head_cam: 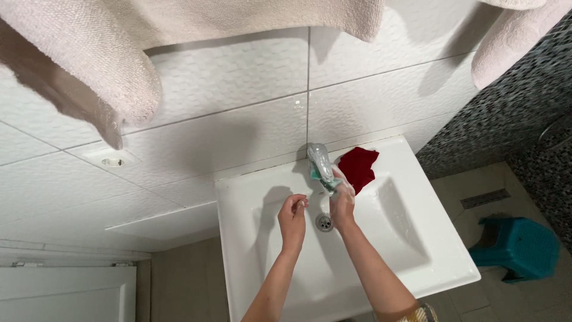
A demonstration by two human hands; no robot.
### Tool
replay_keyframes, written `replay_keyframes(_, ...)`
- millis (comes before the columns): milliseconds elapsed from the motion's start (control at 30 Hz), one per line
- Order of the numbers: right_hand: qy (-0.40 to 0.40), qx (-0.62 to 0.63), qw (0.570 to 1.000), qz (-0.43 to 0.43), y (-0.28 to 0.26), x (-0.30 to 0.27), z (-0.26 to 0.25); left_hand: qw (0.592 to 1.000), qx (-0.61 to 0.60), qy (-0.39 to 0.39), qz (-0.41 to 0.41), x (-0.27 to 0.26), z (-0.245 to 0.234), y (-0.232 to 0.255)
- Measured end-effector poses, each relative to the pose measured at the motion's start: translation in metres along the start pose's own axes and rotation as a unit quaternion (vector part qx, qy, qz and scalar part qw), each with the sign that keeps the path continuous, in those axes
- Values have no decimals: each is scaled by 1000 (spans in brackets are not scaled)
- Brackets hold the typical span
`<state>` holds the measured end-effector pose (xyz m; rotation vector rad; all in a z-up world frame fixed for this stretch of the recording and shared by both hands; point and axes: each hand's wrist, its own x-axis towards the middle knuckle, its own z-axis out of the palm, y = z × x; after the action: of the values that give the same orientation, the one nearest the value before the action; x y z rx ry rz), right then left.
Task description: The person wipes a white bathroom sink and faucet using a green sponge and a red cloth. They scrub the basin, faucet, and surrounding tiled wall, then rinse the sponge and cloth under running water before drying the faucet.
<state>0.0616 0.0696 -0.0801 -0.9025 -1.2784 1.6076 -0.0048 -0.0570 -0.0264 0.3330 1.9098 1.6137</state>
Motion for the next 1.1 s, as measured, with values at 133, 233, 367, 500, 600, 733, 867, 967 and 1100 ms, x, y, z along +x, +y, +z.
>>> replay_keyframes(133, 133, 203, 952, 187, -6, -8, 8, 1000, -1, -4, 3, -1, -2, 3)
replay_keyframes(233, 191, 290, 889, 299, 8, -10, 6, 1000, 4, -10, -2, -2, -4, 7)
replay_keyframes(367, 122, 504, 770, 372, 25, 8, -4, 1000, 14, -17, 12, -3, -5, 10)
replay_keyframes(500, 61, 462, 779, 419, 51, 39, -19, 999, 15, -23, 43, 0, -6, 4)
replay_keyframes(600, -288, 580, 584, 490, 44, 68, -18, 999, -5, -17, 28, 0, -8, 1)
replay_keyframes(733, -81, 379, 820, 422, 0, 60, 9, 1000, -11, -10, 15, -3, -15, 2)
replay_keyframes(867, -32, 274, 882, 381, -1, 53, 10, 1000, -9, -8, 12, -5, -18, -3)
replay_keyframes(967, -15, 166, 911, 378, -65, 24, 20, 1000, -2, -18, -7, -8, -14, -5)
replay_keyframes(1100, 32, 151, 907, 391, -6, 29, -1, 1000, -2, -21, -8, -9, -8, -7)
